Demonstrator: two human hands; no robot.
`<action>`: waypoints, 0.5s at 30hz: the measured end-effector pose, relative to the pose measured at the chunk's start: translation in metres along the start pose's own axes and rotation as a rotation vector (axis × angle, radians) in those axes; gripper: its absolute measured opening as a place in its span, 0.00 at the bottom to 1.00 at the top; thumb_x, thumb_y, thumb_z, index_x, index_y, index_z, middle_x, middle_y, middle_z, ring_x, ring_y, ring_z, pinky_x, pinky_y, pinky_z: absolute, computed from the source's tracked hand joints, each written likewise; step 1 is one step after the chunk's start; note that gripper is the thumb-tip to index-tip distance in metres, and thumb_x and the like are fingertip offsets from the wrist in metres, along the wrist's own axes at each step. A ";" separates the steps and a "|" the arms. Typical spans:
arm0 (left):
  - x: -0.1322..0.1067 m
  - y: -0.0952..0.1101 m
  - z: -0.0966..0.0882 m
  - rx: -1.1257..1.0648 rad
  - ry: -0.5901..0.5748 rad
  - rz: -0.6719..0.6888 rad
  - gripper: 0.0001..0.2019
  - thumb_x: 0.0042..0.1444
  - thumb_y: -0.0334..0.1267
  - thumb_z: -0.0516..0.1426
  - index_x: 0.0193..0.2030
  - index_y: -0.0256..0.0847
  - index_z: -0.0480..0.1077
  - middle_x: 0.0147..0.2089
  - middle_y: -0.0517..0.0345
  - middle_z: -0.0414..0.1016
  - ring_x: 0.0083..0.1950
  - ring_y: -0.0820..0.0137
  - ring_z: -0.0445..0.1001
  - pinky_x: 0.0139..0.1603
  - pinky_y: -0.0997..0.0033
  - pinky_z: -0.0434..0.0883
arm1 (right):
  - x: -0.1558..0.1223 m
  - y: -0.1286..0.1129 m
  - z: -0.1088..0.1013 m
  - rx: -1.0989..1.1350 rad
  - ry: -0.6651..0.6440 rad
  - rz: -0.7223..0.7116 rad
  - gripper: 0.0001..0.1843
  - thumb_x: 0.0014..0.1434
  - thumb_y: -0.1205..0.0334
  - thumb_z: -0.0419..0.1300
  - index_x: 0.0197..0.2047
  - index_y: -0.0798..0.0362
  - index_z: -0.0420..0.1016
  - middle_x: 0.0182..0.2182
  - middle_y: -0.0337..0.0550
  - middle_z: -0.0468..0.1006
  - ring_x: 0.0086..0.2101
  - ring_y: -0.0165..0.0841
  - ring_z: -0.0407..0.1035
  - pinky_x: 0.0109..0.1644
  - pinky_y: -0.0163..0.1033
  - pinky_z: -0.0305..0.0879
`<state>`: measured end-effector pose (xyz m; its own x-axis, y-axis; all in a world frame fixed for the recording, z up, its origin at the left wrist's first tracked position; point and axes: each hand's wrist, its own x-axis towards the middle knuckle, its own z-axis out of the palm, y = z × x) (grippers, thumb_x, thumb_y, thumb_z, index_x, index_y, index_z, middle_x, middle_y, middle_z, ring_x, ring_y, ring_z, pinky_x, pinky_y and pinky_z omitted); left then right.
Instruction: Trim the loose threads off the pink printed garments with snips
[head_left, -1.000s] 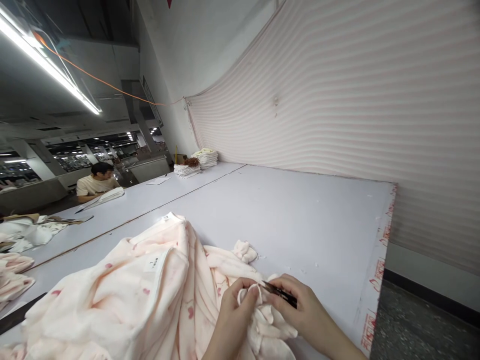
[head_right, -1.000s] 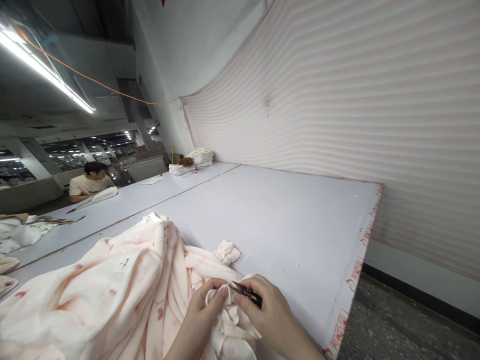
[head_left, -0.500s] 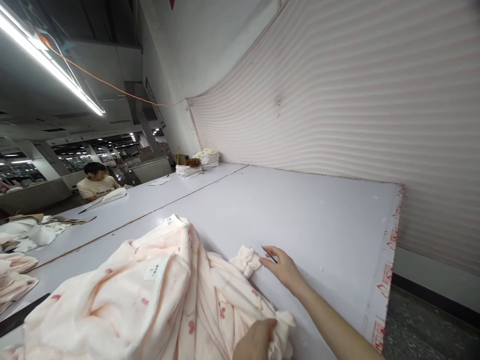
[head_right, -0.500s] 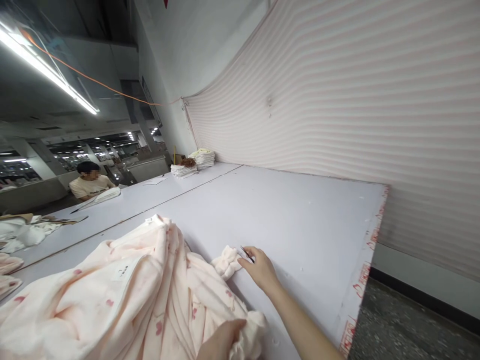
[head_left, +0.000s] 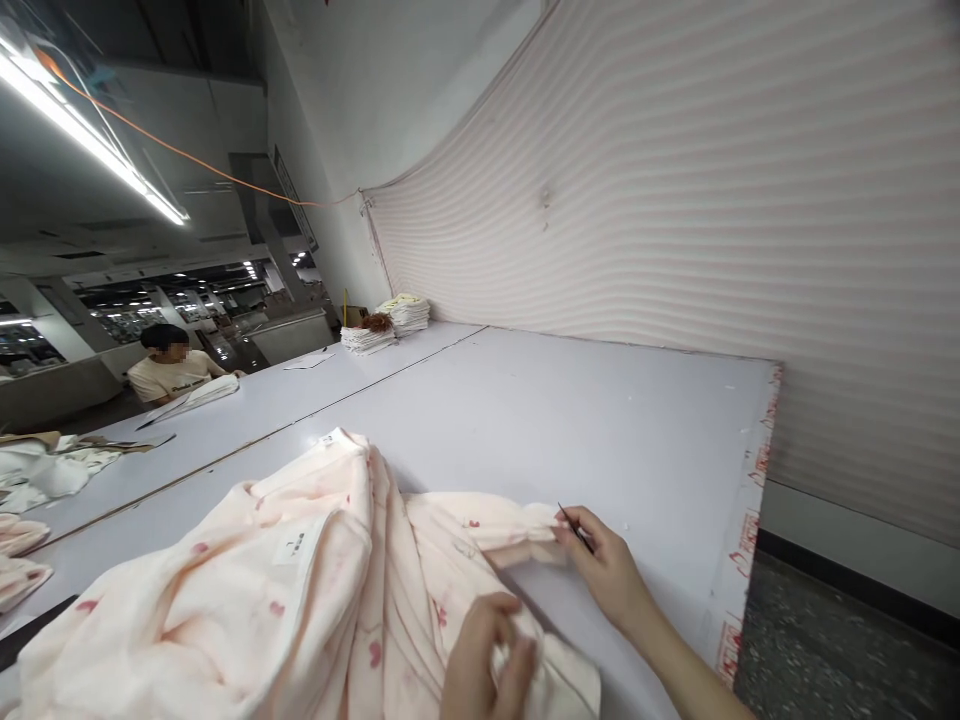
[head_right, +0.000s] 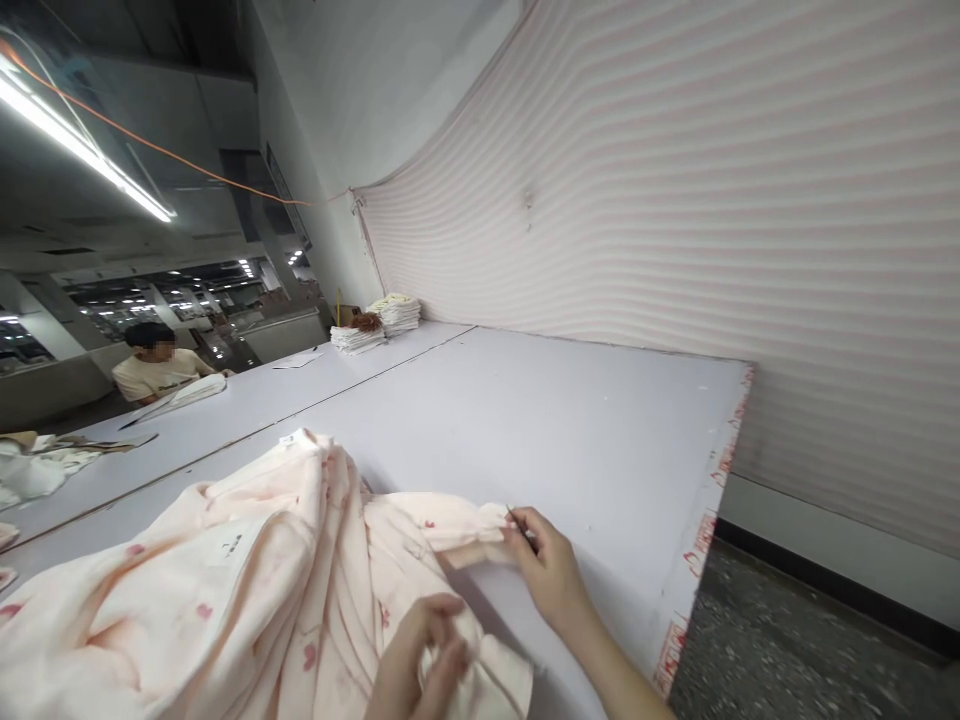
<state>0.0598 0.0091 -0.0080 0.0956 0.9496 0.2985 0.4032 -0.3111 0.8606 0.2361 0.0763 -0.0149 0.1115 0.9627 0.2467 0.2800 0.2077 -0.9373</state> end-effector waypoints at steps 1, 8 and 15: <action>0.003 0.002 -0.003 -0.031 0.012 -0.029 0.14 0.55 0.48 0.52 0.39 0.42 0.70 0.41 0.49 0.75 0.41 0.61 0.73 0.46 0.61 0.68 | -0.014 -0.010 0.003 0.041 -0.022 -0.002 0.13 0.60 0.51 0.52 0.35 0.52 0.69 0.30 0.40 0.72 0.32 0.34 0.66 0.35 0.34 0.62; 0.010 0.017 -0.010 -0.159 0.058 -0.189 0.10 0.50 0.44 0.57 0.32 0.40 0.67 0.29 0.59 0.69 0.32 0.68 0.67 0.34 0.72 0.65 | -0.062 -0.040 0.011 0.308 -0.259 0.108 0.14 0.61 0.53 0.52 0.46 0.49 0.70 0.35 0.41 0.74 0.37 0.35 0.69 0.43 0.36 0.65; 0.007 0.026 -0.012 -0.208 0.083 -0.195 0.07 0.53 0.41 0.55 0.34 0.40 0.66 0.28 0.62 0.63 0.28 0.72 0.62 0.26 0.77 0.60 | -0.037 -0.036 0.007 0.199 -0.237 -0.009 0.07 0.56 0.60 0.56 0.35 0.51 0.74 0.42 0.43 0.71 0.42 0.35 0.67 0.46 0.36 0.63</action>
<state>0.0606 0.0075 0.0217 -0.0434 0.9886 0.1441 0.2106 -0.1319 0.9686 0.2156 0.0340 0.0080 -0.1216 0.9696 0.2124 0.0849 0.2234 -0.9710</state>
